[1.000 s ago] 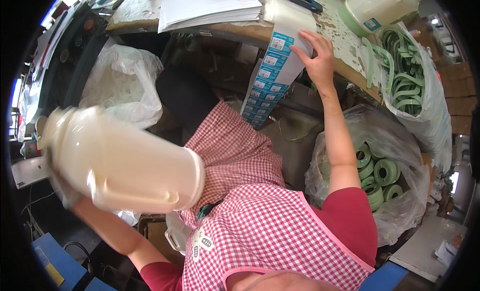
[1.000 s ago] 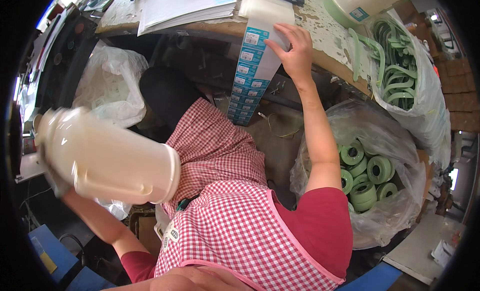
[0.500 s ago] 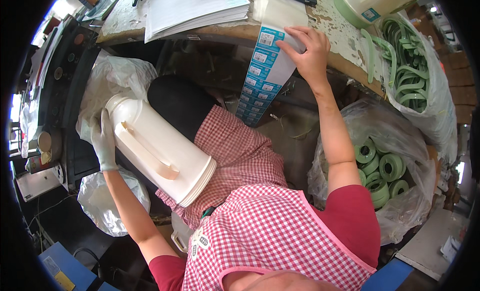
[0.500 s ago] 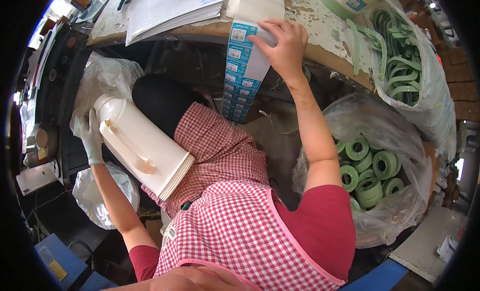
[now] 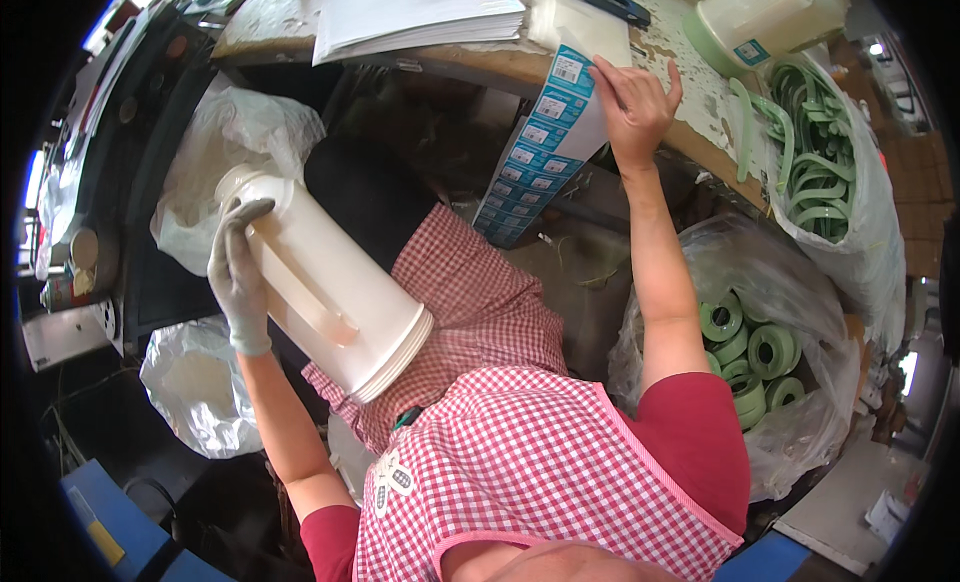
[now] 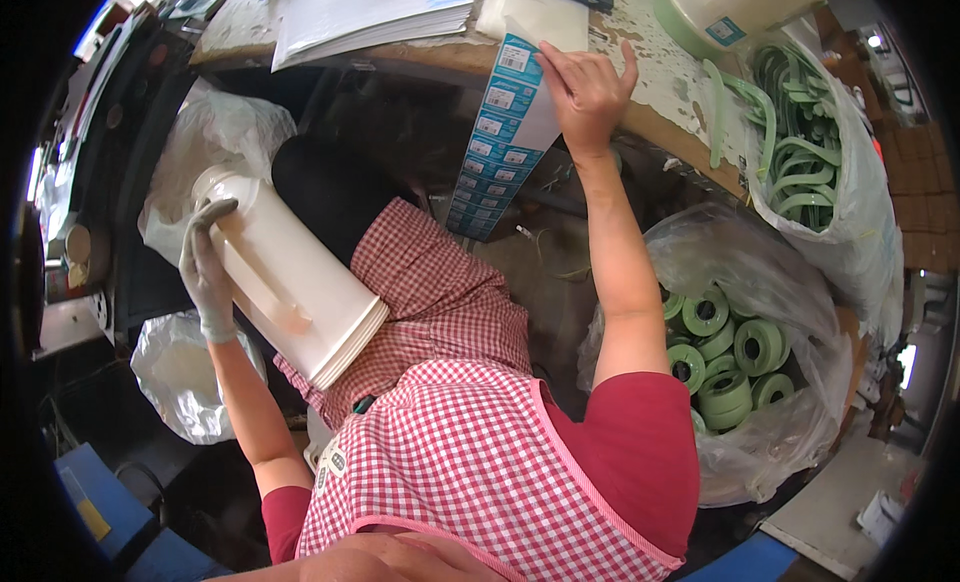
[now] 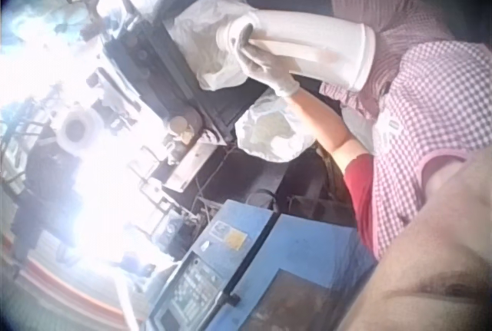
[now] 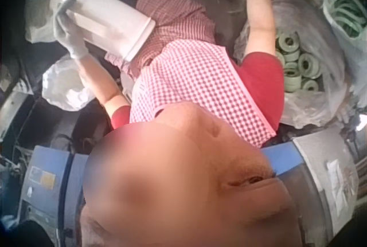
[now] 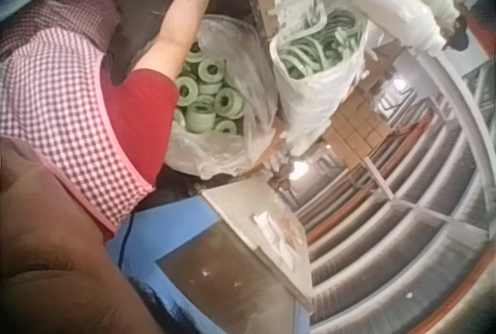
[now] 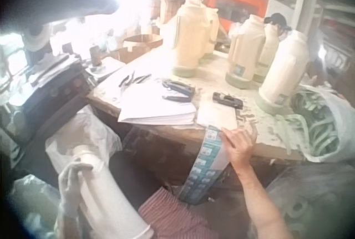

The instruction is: The person repeatedly assembles white plastic containers by inserting a small white cap, applying a blue label, and securing a green lid with a handle. The person handles the containers one at a time and places the finished units on the table.

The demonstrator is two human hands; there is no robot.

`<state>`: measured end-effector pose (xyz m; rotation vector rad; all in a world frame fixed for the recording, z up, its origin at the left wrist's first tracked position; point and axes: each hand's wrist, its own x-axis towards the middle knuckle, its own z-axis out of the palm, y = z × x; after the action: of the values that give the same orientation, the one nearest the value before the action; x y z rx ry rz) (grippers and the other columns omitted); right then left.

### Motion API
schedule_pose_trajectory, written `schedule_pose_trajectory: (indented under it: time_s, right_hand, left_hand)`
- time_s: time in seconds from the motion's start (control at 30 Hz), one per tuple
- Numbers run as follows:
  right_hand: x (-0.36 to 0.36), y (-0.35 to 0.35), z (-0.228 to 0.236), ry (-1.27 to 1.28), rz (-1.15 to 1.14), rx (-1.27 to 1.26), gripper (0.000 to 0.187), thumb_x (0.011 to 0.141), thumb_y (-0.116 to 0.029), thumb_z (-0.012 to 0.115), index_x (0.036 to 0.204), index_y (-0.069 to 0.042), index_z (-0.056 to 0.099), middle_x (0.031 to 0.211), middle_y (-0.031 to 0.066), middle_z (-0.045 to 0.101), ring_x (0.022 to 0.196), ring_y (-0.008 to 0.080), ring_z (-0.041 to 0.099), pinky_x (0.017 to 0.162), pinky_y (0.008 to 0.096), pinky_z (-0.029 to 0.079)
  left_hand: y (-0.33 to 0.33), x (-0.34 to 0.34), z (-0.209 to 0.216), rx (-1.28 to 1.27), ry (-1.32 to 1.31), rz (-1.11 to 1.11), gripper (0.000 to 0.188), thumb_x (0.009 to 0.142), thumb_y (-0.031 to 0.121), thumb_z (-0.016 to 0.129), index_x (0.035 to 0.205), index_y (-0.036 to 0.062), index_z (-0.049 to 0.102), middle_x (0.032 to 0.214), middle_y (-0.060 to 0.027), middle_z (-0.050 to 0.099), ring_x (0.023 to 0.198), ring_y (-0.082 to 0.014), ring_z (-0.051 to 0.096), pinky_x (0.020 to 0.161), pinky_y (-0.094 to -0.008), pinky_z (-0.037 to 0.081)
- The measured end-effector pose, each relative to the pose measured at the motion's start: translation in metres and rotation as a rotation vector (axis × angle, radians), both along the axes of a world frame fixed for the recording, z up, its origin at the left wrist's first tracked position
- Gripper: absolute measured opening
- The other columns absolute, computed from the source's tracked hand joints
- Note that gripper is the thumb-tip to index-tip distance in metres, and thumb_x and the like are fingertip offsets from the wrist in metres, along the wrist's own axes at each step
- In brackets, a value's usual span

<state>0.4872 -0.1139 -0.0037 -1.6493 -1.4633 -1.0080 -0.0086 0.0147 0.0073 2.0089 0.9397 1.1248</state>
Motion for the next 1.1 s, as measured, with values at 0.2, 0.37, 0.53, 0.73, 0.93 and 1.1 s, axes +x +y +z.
schedule_pose_trajectory:
  time_s: [0.2, 0.37, 0.53, 0.73, 0.93, 1.1]
  right_hand:
    - [-0.037, -0.026, -0.002, -0.137, 0.073, -0.076, 0.025, 0.082, -0.017, 0.087, 0.106, -0.023, 0.083, 0.122, -0.0061, 0.077, 0.116, 0.0208, 0.066, 0.119, 0.0469, 0.036]
    - [-0.171, -0.088, 0.046, 0.035, 0.638, -0.200, 0.034, 0.074, -0.004, 0.092, 0.103, -0.015, 0.079, 0.120, 0.0063, 0.072, 0.113, 0.0259, 0.064, 0.094, 0.0396, 0.058]
    - [-0.233, -0.048, 0.031, 1.551, 0.921, -1.013, 0.032, 0.089, -0.010, 0.086, 0.116, -0.001, 0.073, 0.101, 0.0057, 0.076, 0.088, 0.0087, 0.071, 0.076, 0.0221, 0.059]
    - [-0.263, -0.039, 0.005, 1.683, 0.979, -1.113, 0.039, 0.090, -0.017, 0.086, 0.122, 0.000, 0.071, 0.102, 0.0079, 0.077, 0.087, 0.0096, 0.073, 0.071, 0.0211, 0.062]
    - [-0.269, -0.043, 0.006, 1.721, 0.930, -1.113, 0.039, 0.090, -0.016, 0.085, 0.122, 0.001, 0.071, 0.101, 0.0078, 0.077, 0.086, 0.0090, 0.073, 0.068, 0.0216, 0.062]
    - [-0.279, -0.048, -0.005, 1.508, 0.890, -1.013, 0.043, 0.086, -0.019, 0.089, 0.119, 0.002, 0.071, 0.089, 0.0042, 0.072, 0.075, 0.0072, 0.067, 0.063, 0.0216, 0.057]
  left_hand:
    - [-0.007, -0.008, -0.013, -0.081, -0.142, 0.007, 0.042, 0.112, 0.028, 0.044, 0.114, -0.0017, 0.073, 0.117, -0.0100, 0.075, 0.122, -0.0218, 0.063, 0.116, -0.0390, 0.039]
    - [-0.004, -0.007, -0.019, 0.004, -0.158, 0.048, 0.052, 0.114, 0.038, 0.040, 0.111, -0.0019, 0.074, 0.116, -0.0123, 0.075, 0.116, -0.0211, 0.064, 0.113, -0.0379, 0.041]
    - [-0.010, -0.011, -0.015, -0.069, -0.255, 0.048, 0.059, 0.115, 0.041, 0.036, 0.108, -0.0029, 0.075, 0.111, -0.0144, 0.077, 0.111, -0.0222, 0.068, 0.114, -0.0407, 0.042]
    - [-0.008, -0.012, -0.013, 0.048, -0.151, 0.084, 0.066, 0.115, 0.046, 0.032, 0.109, -0.0020, 0.076, 0.108, -0.0140, 0.078, 0.112, -0.0240, 0.069, 0.117, -0.0426, 0.041]
    - [-0.011, -0.012, -0.019, -0.046, -0.305, 0.037, 0.047, 0.112, 0.038, 0.048, 0.111, 0.0004, 0.077, 0.112, -0.0086, 0.076, 0.105, -0.0164, 0.068, 0.098, -0.0315, 0.051]
    - [-0.009, -0.010, -0.020, -0.041, -0.303, 0.010, 0.046, 0.112, 0.036, 0.048, 0.112, 0.0001, 0.077, 0.111, -0.0085, 0.077, 0.105, -0.0164, 0.068, 0.098, -0.0317, 0.051]
